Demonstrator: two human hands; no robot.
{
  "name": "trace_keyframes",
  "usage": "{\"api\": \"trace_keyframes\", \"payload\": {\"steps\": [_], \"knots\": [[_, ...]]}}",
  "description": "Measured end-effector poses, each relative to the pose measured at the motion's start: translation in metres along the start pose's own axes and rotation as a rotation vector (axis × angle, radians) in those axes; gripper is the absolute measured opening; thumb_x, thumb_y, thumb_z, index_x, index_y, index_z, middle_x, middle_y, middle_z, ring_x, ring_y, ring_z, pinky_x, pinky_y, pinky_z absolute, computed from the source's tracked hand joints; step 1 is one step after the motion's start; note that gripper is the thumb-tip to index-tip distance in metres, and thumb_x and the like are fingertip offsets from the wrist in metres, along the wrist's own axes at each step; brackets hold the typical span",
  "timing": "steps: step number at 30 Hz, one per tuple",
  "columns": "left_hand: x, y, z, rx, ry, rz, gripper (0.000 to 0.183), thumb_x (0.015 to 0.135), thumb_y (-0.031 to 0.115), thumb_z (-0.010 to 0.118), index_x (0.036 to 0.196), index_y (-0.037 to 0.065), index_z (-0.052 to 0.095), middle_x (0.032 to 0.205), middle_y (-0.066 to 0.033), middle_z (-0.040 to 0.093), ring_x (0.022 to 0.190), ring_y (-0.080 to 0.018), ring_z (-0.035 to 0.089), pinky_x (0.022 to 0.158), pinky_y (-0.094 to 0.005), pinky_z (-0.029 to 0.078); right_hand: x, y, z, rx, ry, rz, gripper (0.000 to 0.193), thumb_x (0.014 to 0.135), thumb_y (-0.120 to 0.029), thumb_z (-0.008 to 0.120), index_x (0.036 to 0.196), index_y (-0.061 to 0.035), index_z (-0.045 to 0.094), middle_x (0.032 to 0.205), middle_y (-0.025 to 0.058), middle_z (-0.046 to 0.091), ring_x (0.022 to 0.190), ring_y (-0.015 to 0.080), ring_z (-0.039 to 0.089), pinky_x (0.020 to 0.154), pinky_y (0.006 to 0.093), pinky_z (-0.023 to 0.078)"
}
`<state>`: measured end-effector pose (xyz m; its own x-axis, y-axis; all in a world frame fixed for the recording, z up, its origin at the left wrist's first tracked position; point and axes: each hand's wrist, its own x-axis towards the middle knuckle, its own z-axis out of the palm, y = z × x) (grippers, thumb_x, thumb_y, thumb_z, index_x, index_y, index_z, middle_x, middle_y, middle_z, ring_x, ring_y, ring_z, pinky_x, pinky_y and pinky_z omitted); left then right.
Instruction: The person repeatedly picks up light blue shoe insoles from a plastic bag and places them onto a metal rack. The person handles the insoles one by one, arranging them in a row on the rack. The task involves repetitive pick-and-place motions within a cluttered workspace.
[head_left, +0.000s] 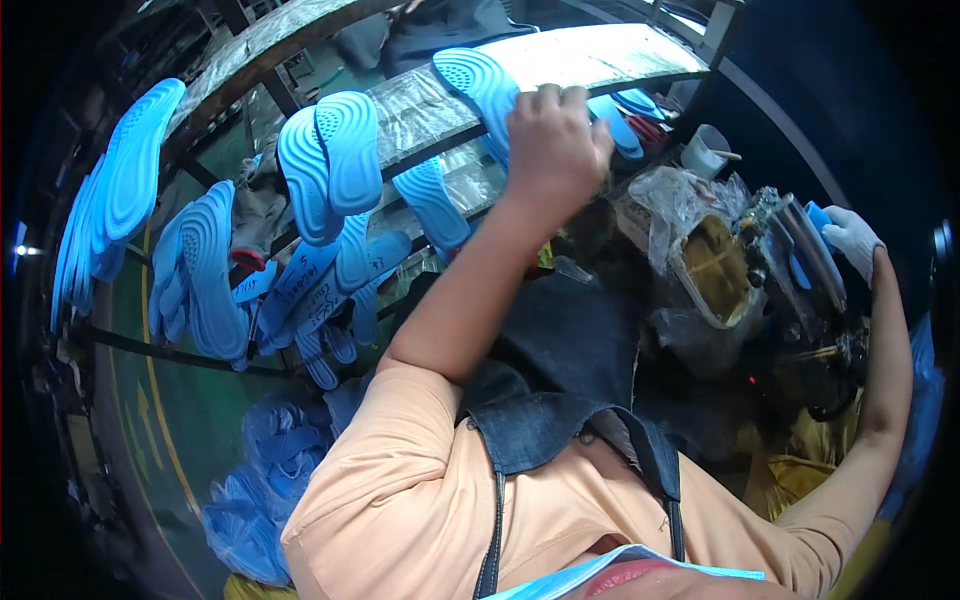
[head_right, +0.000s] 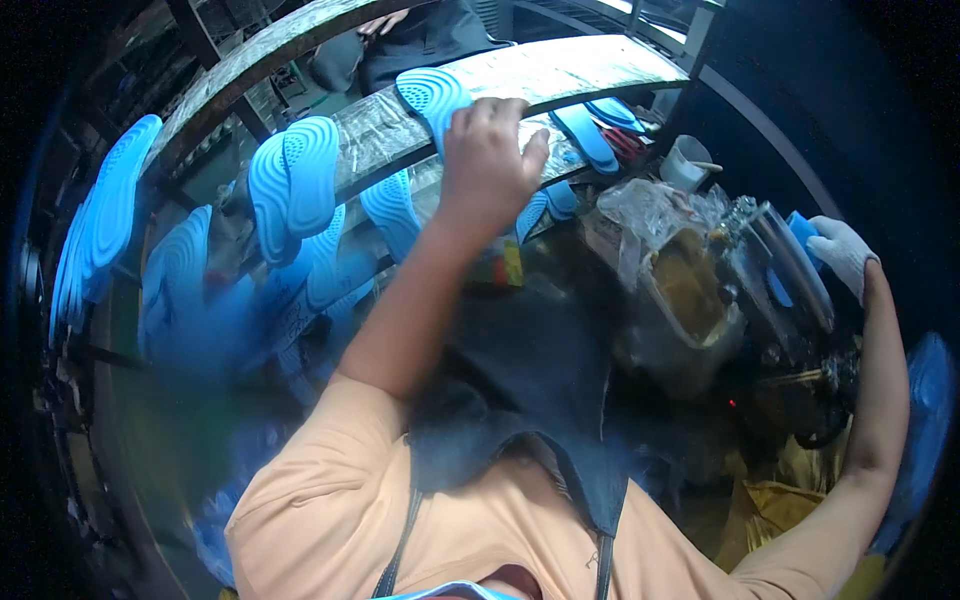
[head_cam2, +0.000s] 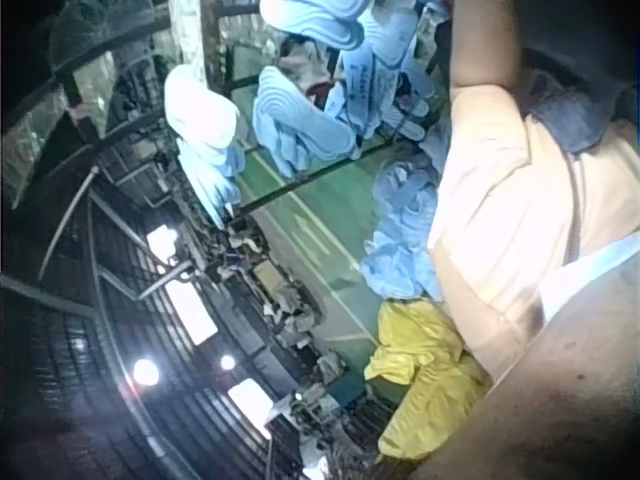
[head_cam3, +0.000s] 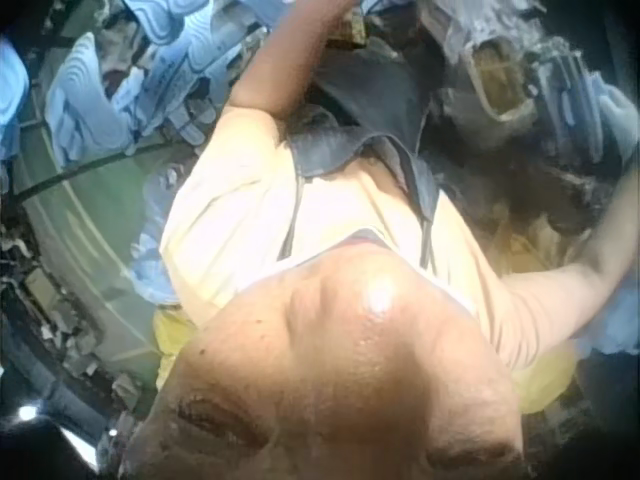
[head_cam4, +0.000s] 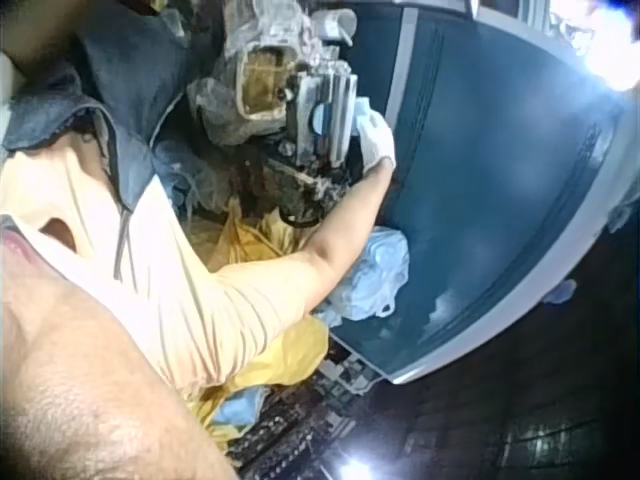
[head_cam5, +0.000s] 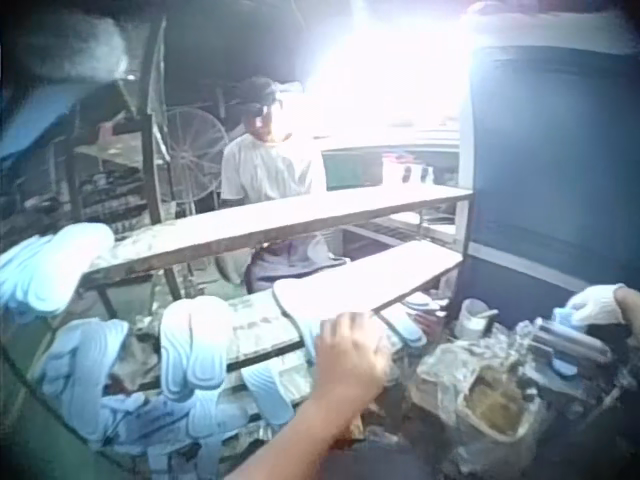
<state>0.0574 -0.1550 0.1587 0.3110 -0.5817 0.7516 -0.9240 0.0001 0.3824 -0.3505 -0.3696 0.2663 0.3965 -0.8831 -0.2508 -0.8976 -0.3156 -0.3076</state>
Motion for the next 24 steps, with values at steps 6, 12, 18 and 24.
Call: {"api": "trace_keyframes", "payload": {"steps": [6,12,18,24], "knots": [[0.041,-0.063,0.011,0.372,-0.272,-0.37,0.079,0.086,0.066,0.055,0.128,0.0,0.056,0.132,-0.0234,0.053,0.127,-0.039,0.044,0.108,-0.0539,0.032,0.065,-0.05,-0.056,0.0,0.227,-0.231,0.028,0.082,-0.016,0.052,0.107,-0.0074,0.062,0.088,0.0034,0.058,0.081,0.0153,0.058,0.079,0.0311,0.049],[0.038,-0.084,0.012,0.432,-0.417,-0.406,0.074,0.083,0.058,0.065,0.129,0.001,0.054,0.137,-0.0198,0.051,0.133,-0.0372,0.036,0.109,-0.0566,0.027,0.148,-0.182,-0.026,0.475,0.11,-0.533,0.053,0.091,-0.05,0.059,0.124,-0.0089,0.06,0.102,0.0047,0.063,0.09,0.0129,0.06,0.08,0.03,0.05],[0.029,-0.093,0.013,0.503,-0.316,-0.301,0.066,0.085,0.048,0.067,0.128,0.0,0.054,0.132,-0.0263,0.051,0.129,-0.039,0.041,0.106,-0.0526,0.033,0.234,-0.273,0.056,0.518,0.037,-0.246,0.059,0.095,-0.057,0.05,0.12,-0.005,0.063,0.101,0.0078,0.07,0.091,0.0184,0.065,0.087,0.0342,0.049],[0.035,-0.095,-0.002,0.403,-0.44,-0.285,0.058,0.087,0.037,0.063,0.13,0.0,0.052,0.133,-0.0272,0.05,0.127,-0.0421,0.044,0.106,-0.0501,0.035,0.304,-0.283,0.069,-0.12,0.147,-0.173,0.084,0.087,-0.071,0.047,0.129,-0.0002,0.06,0.123,0.0221,0.064,0.112,0.0324,0.062,0.098,0.0429,0.046]]}}
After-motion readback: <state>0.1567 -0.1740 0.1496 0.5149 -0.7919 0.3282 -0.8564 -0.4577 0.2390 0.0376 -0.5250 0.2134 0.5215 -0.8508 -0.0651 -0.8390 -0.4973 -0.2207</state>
